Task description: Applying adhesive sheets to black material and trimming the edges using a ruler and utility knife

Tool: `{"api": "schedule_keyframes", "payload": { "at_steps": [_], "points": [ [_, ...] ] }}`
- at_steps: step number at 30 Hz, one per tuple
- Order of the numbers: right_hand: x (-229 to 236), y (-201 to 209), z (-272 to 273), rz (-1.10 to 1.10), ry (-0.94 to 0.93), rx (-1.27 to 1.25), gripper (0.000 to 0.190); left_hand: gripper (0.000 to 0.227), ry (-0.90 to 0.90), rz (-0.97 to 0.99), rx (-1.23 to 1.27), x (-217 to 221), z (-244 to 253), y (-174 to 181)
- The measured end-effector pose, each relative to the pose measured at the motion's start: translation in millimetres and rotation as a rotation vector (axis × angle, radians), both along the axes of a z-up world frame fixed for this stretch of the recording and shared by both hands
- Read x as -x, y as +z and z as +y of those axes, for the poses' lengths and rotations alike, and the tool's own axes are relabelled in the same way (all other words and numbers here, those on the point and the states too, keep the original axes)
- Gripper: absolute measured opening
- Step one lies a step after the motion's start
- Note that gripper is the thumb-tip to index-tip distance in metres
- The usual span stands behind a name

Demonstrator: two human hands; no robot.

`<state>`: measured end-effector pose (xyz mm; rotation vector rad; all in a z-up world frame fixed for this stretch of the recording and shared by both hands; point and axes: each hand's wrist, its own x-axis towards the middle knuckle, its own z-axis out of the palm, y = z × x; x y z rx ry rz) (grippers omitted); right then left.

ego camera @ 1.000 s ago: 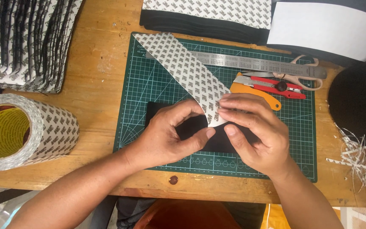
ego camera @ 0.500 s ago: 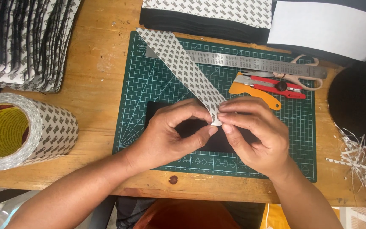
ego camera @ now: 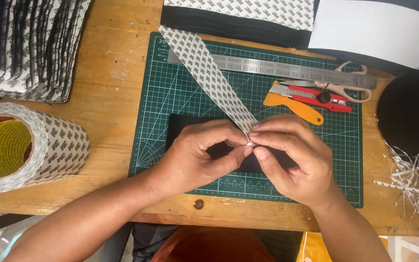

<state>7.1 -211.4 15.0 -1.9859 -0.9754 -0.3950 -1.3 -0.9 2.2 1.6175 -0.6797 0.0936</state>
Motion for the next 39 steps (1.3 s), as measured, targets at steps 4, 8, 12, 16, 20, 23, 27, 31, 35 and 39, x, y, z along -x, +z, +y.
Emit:
{"api": "schedule_keyframes", "payload": {
  "at_steps": [4,8,12,16,20,23,27,31,35,39],
  "points": [
    [0.7,3.5,0.9,0.018,0.001,0.012,0.017,0.006,-0.009,-0.037,-0.031,-0.1,0.7,-1.5],
    [1.4,5.3,1.9,0.024,-0.015,0.027,0.014,0.006,-0.005,-0.068,-0.057,1.0,0.0,-2.2],
    [3.1,7.9,3.6,0.049,-0.034,0.026,0.011,0.008,0.015,-0.094,-0.085,2.6,-1.1,-5.2],
    [3.5,7.4,3.6,0.056,-0.041,0.035,0.010,0.007,0.012,-0.086,-0.127,2.8,-1.0,-6.4],
    [3.5,7.4,4.5,0.037,-0.047,0.052,0.009,0.004,0.027,-0.111,-0.139,2.9,-1.3,-5.4],
    [4.0,7.2,4.7,0.041,-0.054,0.060,0.010,0.004,0.032,-0.110,-0.137,3.4,-1.4,-5.1],
    [4.4,6.5,3.3,0.062,-0.045,0.066,0.012,0.006,0.044,-0.107,-0.154,3.8,-1.5,-5.4],
    [3.8,5.0,2.9,0.052,-0.051,0.078,0.012,0.009,0.059,-0.104,-0.180,3.9,-2.1,-9.1],
    [4.6,6.4,4.7,0.046,-0.064,0.069,0.009,0.005,0.045,-0.105,-0.160,4.1,-2.0,-5.0],
    [5.1,6.1,4.4,0.062,-0.066,0.072,0.010,0.007,0.045,-0.105,-0.136,4.5,-2.1,-5.6]
  ]
}}
